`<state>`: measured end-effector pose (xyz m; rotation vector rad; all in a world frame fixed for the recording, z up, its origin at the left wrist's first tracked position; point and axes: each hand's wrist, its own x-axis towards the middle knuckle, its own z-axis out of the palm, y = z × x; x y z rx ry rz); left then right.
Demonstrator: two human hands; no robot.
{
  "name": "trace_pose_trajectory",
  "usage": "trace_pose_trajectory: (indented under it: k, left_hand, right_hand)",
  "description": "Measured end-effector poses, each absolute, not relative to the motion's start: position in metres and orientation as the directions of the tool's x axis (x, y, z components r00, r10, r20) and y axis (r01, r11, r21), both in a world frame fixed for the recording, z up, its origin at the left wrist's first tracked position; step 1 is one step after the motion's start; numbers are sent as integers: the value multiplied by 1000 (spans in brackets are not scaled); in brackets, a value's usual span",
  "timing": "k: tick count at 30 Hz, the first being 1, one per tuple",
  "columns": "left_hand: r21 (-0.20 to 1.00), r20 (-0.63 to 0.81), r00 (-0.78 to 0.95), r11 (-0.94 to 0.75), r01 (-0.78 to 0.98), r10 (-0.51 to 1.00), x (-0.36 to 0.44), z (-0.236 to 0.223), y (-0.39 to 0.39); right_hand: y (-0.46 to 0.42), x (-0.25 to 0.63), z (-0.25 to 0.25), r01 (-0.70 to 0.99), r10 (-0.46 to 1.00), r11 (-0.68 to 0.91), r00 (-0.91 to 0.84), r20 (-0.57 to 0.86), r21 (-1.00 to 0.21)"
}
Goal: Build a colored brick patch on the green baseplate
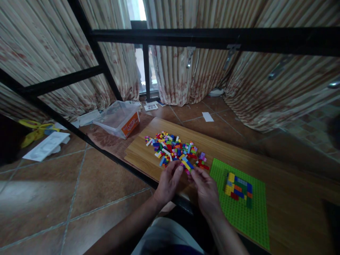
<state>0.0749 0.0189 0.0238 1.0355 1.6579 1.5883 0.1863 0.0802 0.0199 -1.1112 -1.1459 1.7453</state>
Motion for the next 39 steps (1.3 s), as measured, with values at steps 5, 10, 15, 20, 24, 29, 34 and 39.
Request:
trace_pose_trajectory:
  k: [5, 10, 15, 20, 24, 29, 34, 39]
  left_hand:
    - [1000, 25, -430, -30, -5, 902, 82, 37, 22]
    - [961, 87, -359, 16, 276, 929, 84, 46, 17]
    - [935, 91, -468, 86, 344, 879, 98, 44, 20]
    - [901, 59, -549, 193, 389, 834, 106, 40, 27]
    - [908, 70, -509, 156, 389, 858, 103, 38, 30]
    - [953, 42, -544, 130, 275, 838, 101, 29, 34]
    - [987, -158, -586, 124, -98, 795, 103, 14, 43]
    - [944, -300, -587, 148, -294, 752, 103, 3, 57]
  right_hand:
    - [66, 190, 28, -123, 887, -295, -404, -224, -948]
    - [73, 196, 34, -2, 900, -76, -431, -68, -997]
    - [69, 193, 34, 15, 911, -38, -410, -41, -999]
    - [58, 188, 25, -7, 949, -110, -297, -103, -994]
    - [56, 186, 23, -83, 956, -178, -251, -152, -980]
    - [56, 184, 23, -170, 961, -223, -201, -187, -960]
    - [58, 188, 26, -299, 888, -443, -275, -369, -845]
    - [70, 188, 16, -402, 850, -523, -315, -423, -752]
